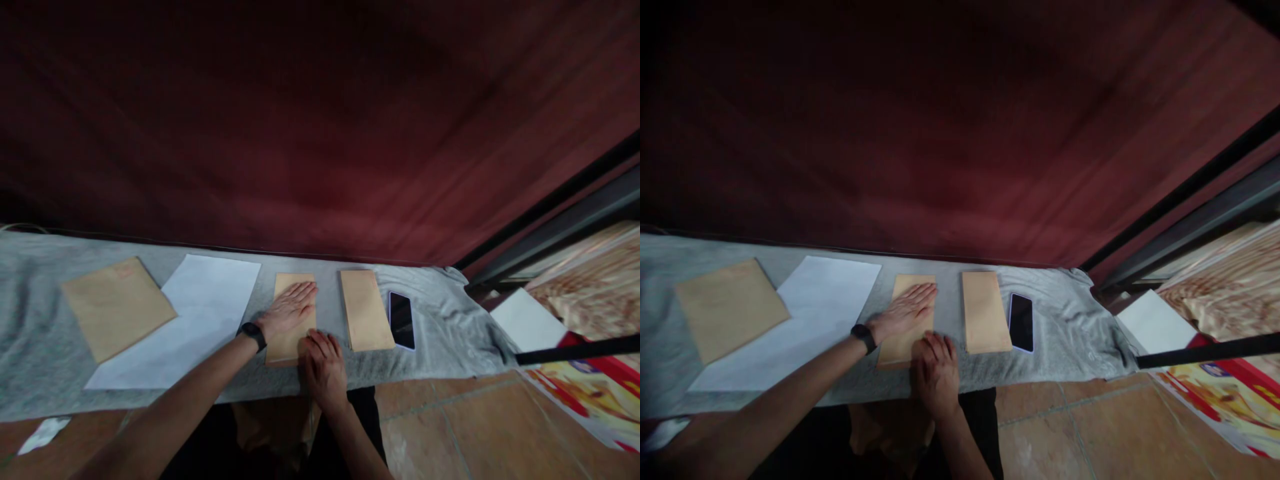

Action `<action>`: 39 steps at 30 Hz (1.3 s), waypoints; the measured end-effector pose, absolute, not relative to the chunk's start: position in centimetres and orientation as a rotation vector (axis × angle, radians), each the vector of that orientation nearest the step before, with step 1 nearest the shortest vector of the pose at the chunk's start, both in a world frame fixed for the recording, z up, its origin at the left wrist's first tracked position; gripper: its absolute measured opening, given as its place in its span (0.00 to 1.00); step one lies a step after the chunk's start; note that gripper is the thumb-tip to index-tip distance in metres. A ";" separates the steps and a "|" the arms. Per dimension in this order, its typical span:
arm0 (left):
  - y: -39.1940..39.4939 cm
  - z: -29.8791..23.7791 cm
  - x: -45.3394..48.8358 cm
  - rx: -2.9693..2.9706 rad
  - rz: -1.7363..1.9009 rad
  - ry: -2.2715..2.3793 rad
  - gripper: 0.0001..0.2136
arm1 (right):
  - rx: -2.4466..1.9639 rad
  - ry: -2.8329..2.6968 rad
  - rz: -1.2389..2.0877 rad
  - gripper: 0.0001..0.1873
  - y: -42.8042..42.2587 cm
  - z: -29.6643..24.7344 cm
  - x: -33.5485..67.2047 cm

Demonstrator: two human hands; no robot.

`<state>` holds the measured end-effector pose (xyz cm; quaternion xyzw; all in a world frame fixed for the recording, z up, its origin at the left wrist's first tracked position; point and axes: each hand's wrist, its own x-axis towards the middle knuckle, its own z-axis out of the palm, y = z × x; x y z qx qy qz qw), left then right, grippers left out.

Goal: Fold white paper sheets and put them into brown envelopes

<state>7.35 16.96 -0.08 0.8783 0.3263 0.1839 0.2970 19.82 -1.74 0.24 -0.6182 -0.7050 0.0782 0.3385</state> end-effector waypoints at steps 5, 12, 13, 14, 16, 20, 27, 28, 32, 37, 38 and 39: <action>14.0 0.7 6.5 2.231 0.527 0.797 0.25 | -1.625 -1.816 0.204 0.22 -1.7 0.0 19.8; 9.6 1.1 4.4 2.252 0.418 0.790 0.24 | -1.649 -1.792 0.167 0.24 -1.6 -0.7 20.0; 9.0 1.1 4.1 2.236 0.424 0.786 0.24 | -1.644 -1.794 0.163 0.23 -1.6 -0.7 20.0; 8.3 1.2 3.8 2.212 0.444 0.784 0.23 | -1.639 -1.794 0.158 0.23 -1.7 -0.8 20.0; 7.1 1.4 3.2 2.142 0.524 0.793 0.23 | -1.627 -1.796 0.158 0.22 -1.8 -0.9 20.1; 4.7 1.5 2.2 2.041 0.677 0.809 0.24 | -1.610 -1.788 0.187 0.20 -2.0 -0.8 20.0; 2.4 0.8 0.7 2.083 0.684 0.950 0.18 | -1.560 -1.827 0.255 0.16 -2.6 -0.4 20.5; 2.3 0.7 0.5 2.078 0.699 0.977 0.17 | -1.555 -1.836 0.266 0.15 -2.7 -0.3 20.6; 2.3 0.7 0.4 2.001 0.804 1.067 0.13 | -1.551 -1.842 0.289 0.14 -2.8 -0.3 20.8; 2.4 0.7 0.9 2.001 0.899 1.163 0.12 | -1.581 -1.812 0.210 0.13 -2.5 -0.4 20.5; 2.4 0.6 1.0 2.023 0.904 1.180 0.12 | -1.594 -1.798 0.183 0.14 -2.5 -0.4 20.3; 2.4 0.6 1.1 2.052 0.900 1.192 0.12 | -1.607 -1.785 0.153 0.15 -2.5 -0.4 20.1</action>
